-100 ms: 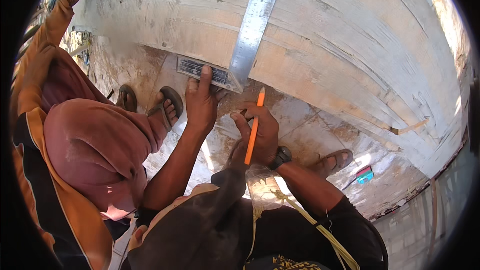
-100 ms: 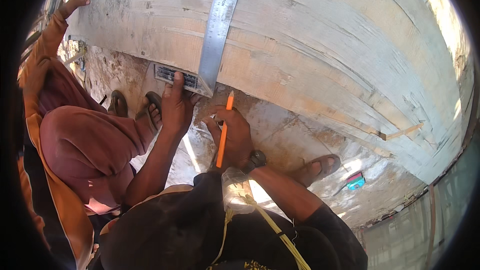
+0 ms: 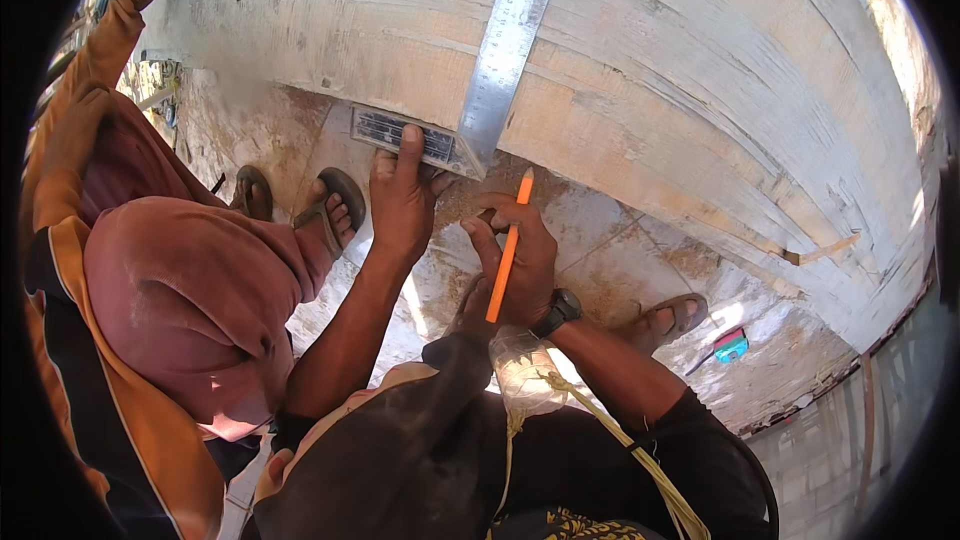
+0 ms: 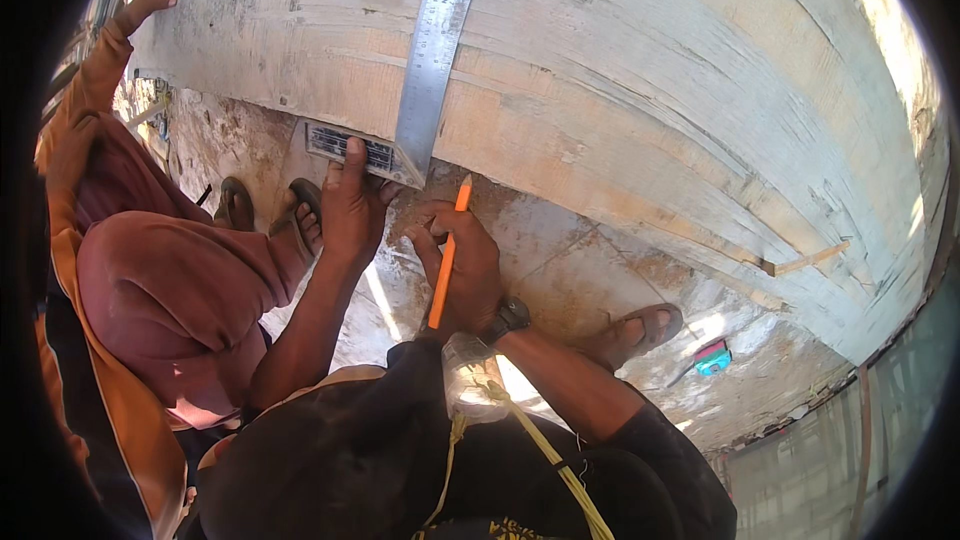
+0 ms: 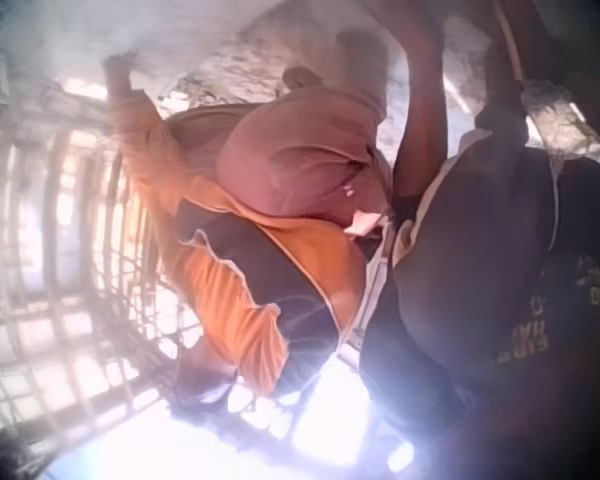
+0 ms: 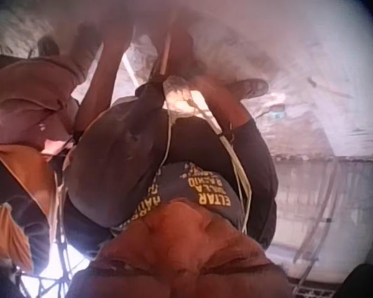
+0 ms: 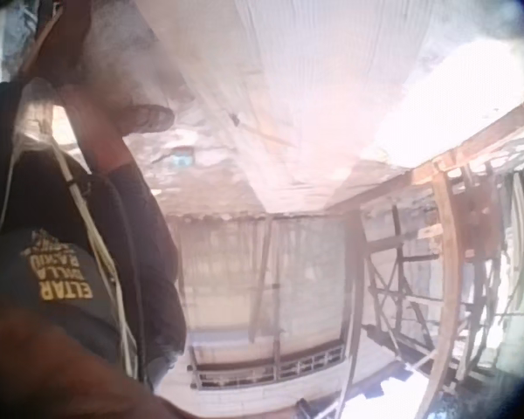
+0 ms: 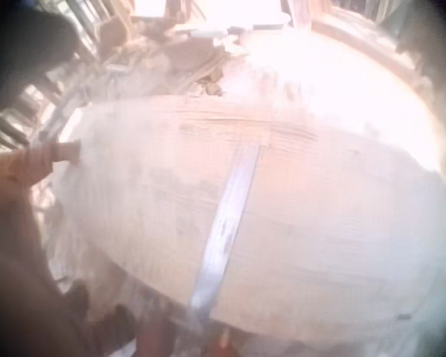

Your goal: The person measures and marks a wooden plank using a tape measure, pencil, and try square. They then use a hand saw to cut the plank along the marked line.

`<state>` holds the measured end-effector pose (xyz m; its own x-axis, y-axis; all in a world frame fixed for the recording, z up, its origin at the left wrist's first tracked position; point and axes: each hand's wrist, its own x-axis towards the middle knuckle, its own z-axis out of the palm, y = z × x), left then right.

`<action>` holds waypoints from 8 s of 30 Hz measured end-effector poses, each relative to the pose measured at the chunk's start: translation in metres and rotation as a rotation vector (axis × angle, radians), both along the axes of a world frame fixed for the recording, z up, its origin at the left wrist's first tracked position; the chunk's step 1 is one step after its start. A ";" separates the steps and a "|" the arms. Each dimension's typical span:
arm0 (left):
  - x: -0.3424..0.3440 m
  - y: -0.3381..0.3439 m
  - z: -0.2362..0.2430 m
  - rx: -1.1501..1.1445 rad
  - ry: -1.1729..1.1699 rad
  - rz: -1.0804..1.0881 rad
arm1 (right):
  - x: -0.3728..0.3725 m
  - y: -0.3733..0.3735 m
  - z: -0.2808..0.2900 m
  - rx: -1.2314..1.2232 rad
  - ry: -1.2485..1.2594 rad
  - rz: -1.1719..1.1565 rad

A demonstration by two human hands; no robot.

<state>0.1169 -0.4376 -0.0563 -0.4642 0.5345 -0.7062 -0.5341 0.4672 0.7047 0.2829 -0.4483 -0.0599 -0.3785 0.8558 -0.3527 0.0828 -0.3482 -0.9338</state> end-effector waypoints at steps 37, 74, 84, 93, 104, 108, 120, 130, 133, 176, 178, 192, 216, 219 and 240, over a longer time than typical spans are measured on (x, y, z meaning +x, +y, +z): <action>0.003 0.000 -0.004 0.071 0.013 0.041 | -0.047 0.010 -0.007 -0.090 0.027 -0.425; 0.015 -0.033 0.012 -0.108 1.017 -0.580 | -0.043 0.020 -0.006 -0.134 0.075 -0.411; 0.020 -0.029 0.007 -0.008 1.009 -0.624 | -0.033 0.021 -0.007 -0.153 0.054 -0.318; 0.028 -0.018 0.012 -0.110 0.919 -0.495 | 0.026 0.037 0.032 -0.053 0.005 0.010; 0.046 0.017 0.015 -0.167 0.844 -0.253 | 0.015 0.113 0.010 0.719 -0.243 -0.011; 0.041 0.024 0.020 -0.235 0.860 -0.306 | 0.007 0.144 -0.001 0.877 -0.278 0.102; 0.006 0.060 0.050 -0.171 1.280 -0.945 | 0.001 0.160 0.002 0.993 -0.520 0.315; -0.022 0.120 0.067 -0.174 1.273 -1.326 | 0.004 0.165 0.001 0.969 -0.449 0.278; -0.021 0.124 0.067 -0.185 1.240 -1.328 | 0.003 0.163 0.002 0.939 -0.409 0.260; 0.024 -0.019 0.000 0.065 -0.175 0.247 | 0.013 0.193 0.010 0.963 -0.366 0.214; 0.026 -0.026 0.018 0.078 -0.183 0.167 | 0.015 0.194 0.009 0.954 -0.307 0.192; 0.055 -0.035 0.043 0.214 -0.339 -0.544 | 0.100 0.189 0.050 1.440 -0.287 0.733; 0.056 0.161 0.129 0.566 -0.163 -0.473 | 0.077 0.252 0.235 0.395 -0.027 -0.160; 0.080 0.212 0.144 0.697 -0.296 -0.522 | 0.063 0.252 0.207 0.390 0.024 -0.147; -0.060 0.347 0.133 0.491 0.912 -0.837 | -0.049 0.316 0.122 -0.502 0.965 -0.033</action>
